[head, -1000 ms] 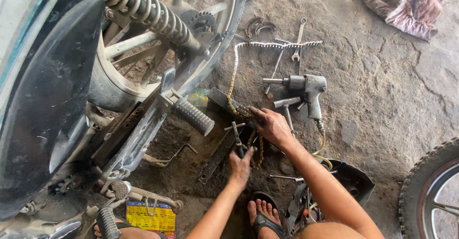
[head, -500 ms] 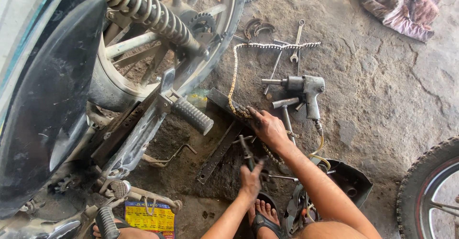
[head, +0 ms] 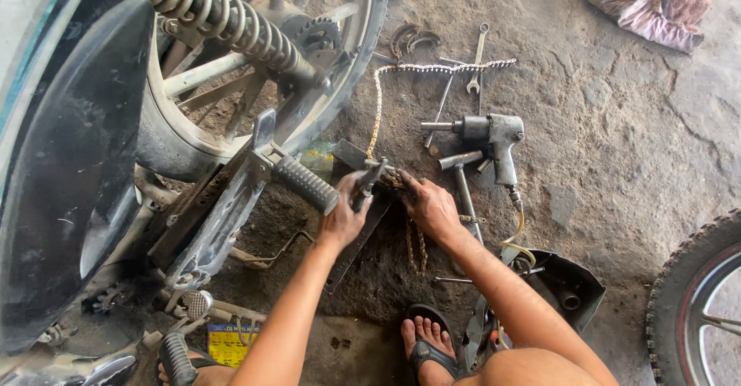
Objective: The person works on a motorcycle drive chain laid on the ground, using a hammer to drive out a chain link pin and rejoin the chain ends, then lifts the chain and fits it around the motorcycle's sprockets, adjusting it into place on the bike.
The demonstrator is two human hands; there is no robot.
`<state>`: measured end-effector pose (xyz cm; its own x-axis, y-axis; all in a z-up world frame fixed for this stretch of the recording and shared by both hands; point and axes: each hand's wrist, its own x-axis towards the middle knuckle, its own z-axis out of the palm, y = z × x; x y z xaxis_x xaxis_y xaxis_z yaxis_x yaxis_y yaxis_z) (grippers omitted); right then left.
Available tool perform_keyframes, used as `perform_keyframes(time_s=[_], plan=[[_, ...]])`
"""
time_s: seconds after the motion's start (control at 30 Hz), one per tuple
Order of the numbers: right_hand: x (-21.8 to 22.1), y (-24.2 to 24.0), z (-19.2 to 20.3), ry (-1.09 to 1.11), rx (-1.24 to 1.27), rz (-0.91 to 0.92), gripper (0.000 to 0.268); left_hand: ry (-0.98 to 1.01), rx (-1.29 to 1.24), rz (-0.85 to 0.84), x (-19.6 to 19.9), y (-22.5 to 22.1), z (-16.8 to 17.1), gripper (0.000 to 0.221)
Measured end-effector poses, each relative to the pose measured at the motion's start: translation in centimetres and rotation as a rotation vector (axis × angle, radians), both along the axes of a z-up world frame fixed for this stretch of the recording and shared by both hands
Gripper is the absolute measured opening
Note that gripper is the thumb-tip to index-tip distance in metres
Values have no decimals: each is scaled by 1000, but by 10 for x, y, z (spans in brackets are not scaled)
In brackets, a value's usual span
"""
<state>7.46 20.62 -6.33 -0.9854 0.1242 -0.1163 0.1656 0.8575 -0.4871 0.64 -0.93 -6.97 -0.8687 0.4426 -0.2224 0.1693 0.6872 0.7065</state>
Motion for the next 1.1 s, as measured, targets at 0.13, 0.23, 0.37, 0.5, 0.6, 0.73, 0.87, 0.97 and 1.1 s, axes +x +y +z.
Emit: perform_keyframes(time_s=[0.13, 0.23, 0.37, 0.5, 0.6, 0.73, 0.87, 0.97, 1.1], plan=[[0, 3, -7, 44, -36, 1, 58, 141, 205, -173, -25, 17, -60, 55], [-2, 3, -4, 108, -133, -10, 58, 176, 100, -196, -30, 14, -96, 60], [-4, 4, 2, 121, -136, -7, 35, 235, 53, -234, -18, 7, -91, 63], [-5, 3, -5, 130, -101, -37, 34, 114, 39, -179, -7, 9, -46, 53], [-5, 5, -4, 112, -171, -58, 41, 8, 18, -150, -1, 12, 3, 42], [-8, 12, -2, 89, -220, -41, 43, 102, 55, -167, 0, -3, -24, 46], [-12, 16, -4, 155, -304, 53, 45, 64, -19, -192, -4, -25, -15, 43], [-11, 16, 1, 119, -293, 46, 42, 79, -97, -174, -7, -35, -13, 44], [-14, 14, 9, 75, -126, 87, 42, 71, -32, -47, -9, -36, -30, 35]])
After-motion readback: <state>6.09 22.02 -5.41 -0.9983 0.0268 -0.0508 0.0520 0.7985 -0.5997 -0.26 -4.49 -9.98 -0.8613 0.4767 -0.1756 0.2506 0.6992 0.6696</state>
